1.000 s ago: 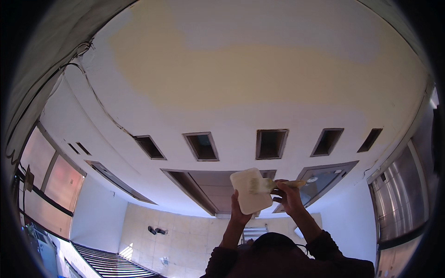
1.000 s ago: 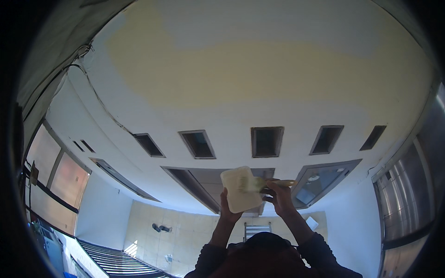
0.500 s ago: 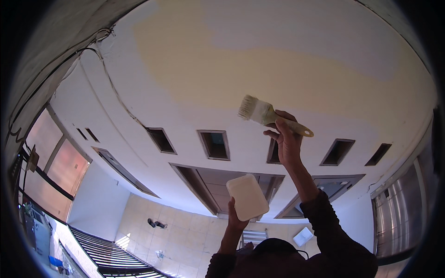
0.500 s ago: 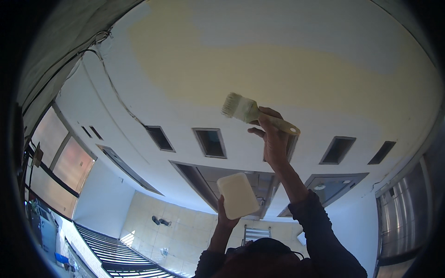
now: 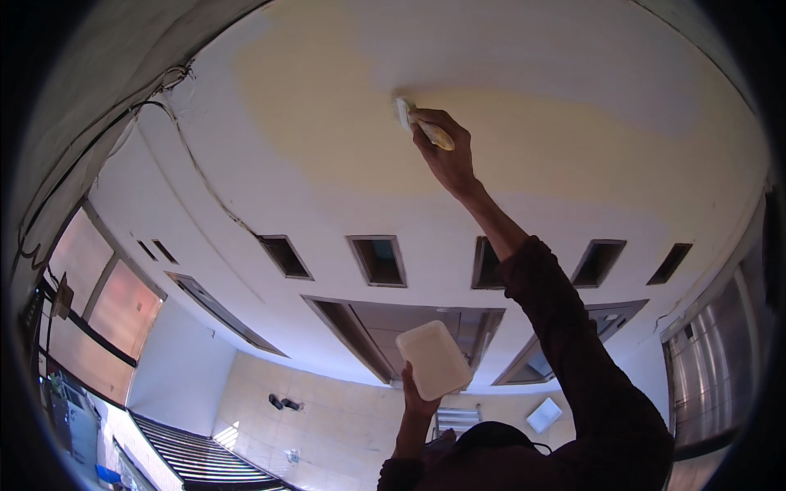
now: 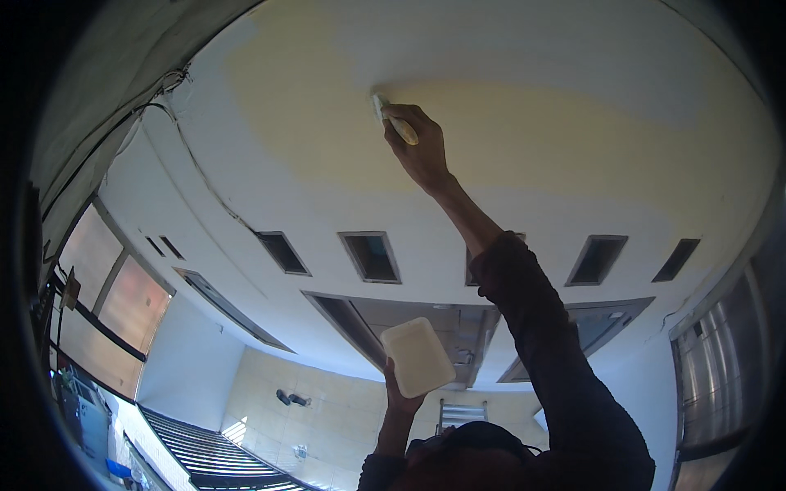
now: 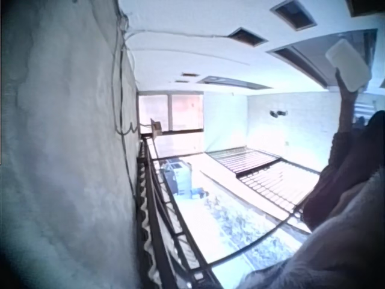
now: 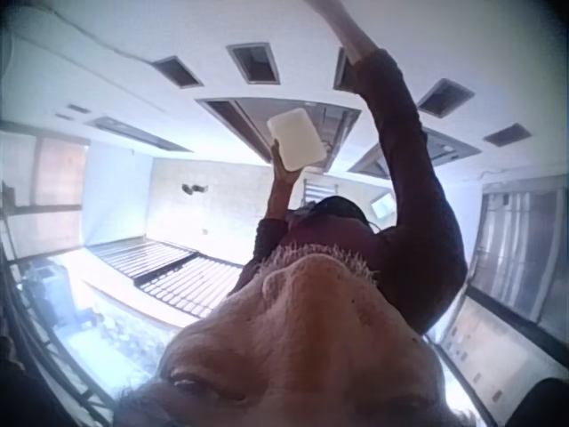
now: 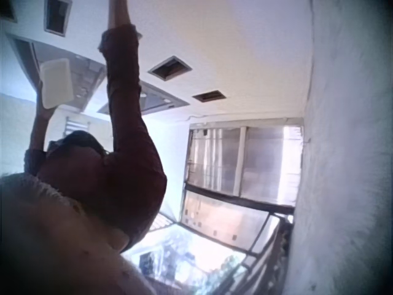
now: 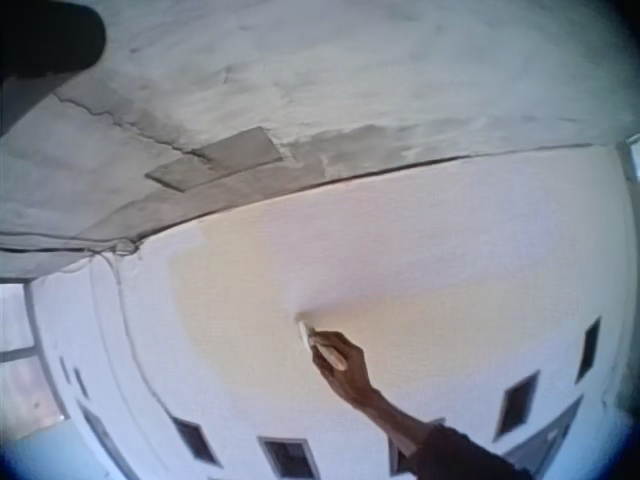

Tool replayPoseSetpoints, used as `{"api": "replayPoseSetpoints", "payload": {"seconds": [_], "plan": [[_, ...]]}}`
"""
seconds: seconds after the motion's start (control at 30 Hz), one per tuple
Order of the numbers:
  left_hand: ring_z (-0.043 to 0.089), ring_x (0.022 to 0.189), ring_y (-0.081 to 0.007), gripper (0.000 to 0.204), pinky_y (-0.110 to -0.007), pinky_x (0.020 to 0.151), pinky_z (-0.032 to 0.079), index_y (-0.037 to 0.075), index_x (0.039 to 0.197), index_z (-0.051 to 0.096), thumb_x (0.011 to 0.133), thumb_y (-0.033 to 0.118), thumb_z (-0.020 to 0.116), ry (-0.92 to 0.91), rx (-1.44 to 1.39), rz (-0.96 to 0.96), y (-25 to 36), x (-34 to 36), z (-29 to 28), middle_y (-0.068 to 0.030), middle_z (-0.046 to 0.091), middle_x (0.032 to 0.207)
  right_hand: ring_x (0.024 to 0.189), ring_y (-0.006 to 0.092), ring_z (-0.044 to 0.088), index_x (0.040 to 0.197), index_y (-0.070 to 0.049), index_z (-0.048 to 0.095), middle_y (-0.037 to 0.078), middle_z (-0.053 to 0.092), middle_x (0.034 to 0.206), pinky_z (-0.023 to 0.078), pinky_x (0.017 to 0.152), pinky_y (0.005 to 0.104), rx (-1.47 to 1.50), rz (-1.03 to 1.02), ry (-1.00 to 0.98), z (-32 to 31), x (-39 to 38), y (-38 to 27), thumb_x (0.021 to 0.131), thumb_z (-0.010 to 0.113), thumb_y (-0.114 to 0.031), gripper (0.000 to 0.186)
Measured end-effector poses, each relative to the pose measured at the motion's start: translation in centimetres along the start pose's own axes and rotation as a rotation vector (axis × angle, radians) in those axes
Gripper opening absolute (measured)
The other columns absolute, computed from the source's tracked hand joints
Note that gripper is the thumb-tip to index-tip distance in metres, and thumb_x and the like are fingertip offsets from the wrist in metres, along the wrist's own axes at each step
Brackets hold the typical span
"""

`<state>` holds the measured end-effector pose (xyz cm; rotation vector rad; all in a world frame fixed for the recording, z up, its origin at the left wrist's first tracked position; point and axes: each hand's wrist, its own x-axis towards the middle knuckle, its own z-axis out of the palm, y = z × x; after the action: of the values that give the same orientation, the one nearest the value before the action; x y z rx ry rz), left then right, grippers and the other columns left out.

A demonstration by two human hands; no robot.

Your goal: The person paints a ceiling using a brush and a small paint container. They repeatedly dip the brush into the container and apply paint to the ceiling surface, working around recessed rectangular openings.

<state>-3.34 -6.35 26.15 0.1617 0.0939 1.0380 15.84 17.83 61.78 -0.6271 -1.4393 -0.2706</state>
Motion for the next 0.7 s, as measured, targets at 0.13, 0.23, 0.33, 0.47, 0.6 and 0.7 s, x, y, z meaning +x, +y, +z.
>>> {"api": "replayPoseSetpoints", "payload": {"seconds": [0.13, 0.23, 0.33, 0.47, 0.6, 0.7], "plan": [[0.057, 0.124, -0.0337, 0.074, -0.057, 0.098, 0.052, 0.013, 0.148, 0.039, 0.094, 0.06, 0.056, 0.094, 0.112, 0.016, -0.2, -0.1, 0.4, -0.0125, 0.054, 0.136, 0.085, 0.0109, 0.064, 0.111, -0.003, 0.068, 0.006, 0.069, 0.103, 0.053, 0.074, 0.0262, -0.006, 0.034, 0.058, -3.3, -0.2, 0.8, 0.091, 0.068, 0.0, 0.02], [0.056, 0.125, -0.0334, 0.074, -0.057, 0.099, 0.051, 0.013, 0.148, 0.039, 0.094, 0.061, 0.055, 0.11, 0.135, -0.006, -0.1, 0.0, -0.2, -0.0126, 0.054, 0.136, 0.086, 0.0095, 0.064, 0.11, -0.003, 0.069, 0.005, 0.069, 0.104, 0.053, 0.075, 0.0255, 0.008, 0.072, 0.08, -6.1, -0.4, 1.3, 0.091, 0.068, 0.0, 0.02], [0.056, 0.125, -0.0333, 0.074, -0.057, 0.099, 0.05, 0.013, 0.148, 0.039, 0.094, 0.062, 0.054, 0.12, 0.18, -0.006, -0.3, 0.0, 0.1, -0.0126, 0.054, 0.137, 0.086, 0.0088, 0.063, 0.109, -0.002, 0.069, 0.005, 0.07, 0.103, 0.053, 0.076, 0.0248, -0.088, 0.072, 0.083, -9.1, -0.6, 1.2, 0.091, 0.069, 0.0, 0.019], [0.056, 0.125, -0.0331, 0.075, -0.057, 0.1, 0.049, 0.013, 0.148, 0.039, 0.093, 0.062, 0.054, 0.149, 0.227, -0.002, -0.7, 0.2, 0.8, -0.0119, 0.054, 0.137, 0.083, 0.0072, 0.061, 0.112, -0.003, 0.069, 0.003, 0.069, 0.099, 0.052, 0.074, 0.0227, -0.104, 0.155, 0.146, -14.3, -1.1, 1.8, 0.093, 0.068, -0.003, 0.019], [0.056, 0.125, -0.0322, 0.074, -0.057, 0.101, 0.049, 0.015, 0.147, 0.041, 0.092, 0.062, 0.057, 0.152, 0.178, -0.03, -0.7, 0.3, 0.7, -0.0103, 0.055, 0.136, 0.079, 0.0069, 0.06, 0.112, -0.003, 0.069, 0.002, 0.068, 0.096, 0.052, 0.072, 0.0228, -0.206, 0.222, 0.252, -20.6, -0.8, 2.1, 0.095, 0.068, -0.007, 0.018], [0.056, 0.124, -0.0316, 0.073, -0.058, 0.101, 0.049, 0.015, 0.146, 0.042, 0.091, 0.06, 0.059, 0.115, 0.169, -0.049, -0.6, 0.4, 0.8, -0.0095, 0.056, 0.135, 0.078, 0.0077, 0.061, 0.112, -0.003, 0.069, 0.002, 0.068, 0.093, 0.052, 0.071, 0.0235, -0.275, 0.16, 0.298, -25.2, -0.2, 2.3, 0.095, 0.069, -0.01, 0.018]]}}
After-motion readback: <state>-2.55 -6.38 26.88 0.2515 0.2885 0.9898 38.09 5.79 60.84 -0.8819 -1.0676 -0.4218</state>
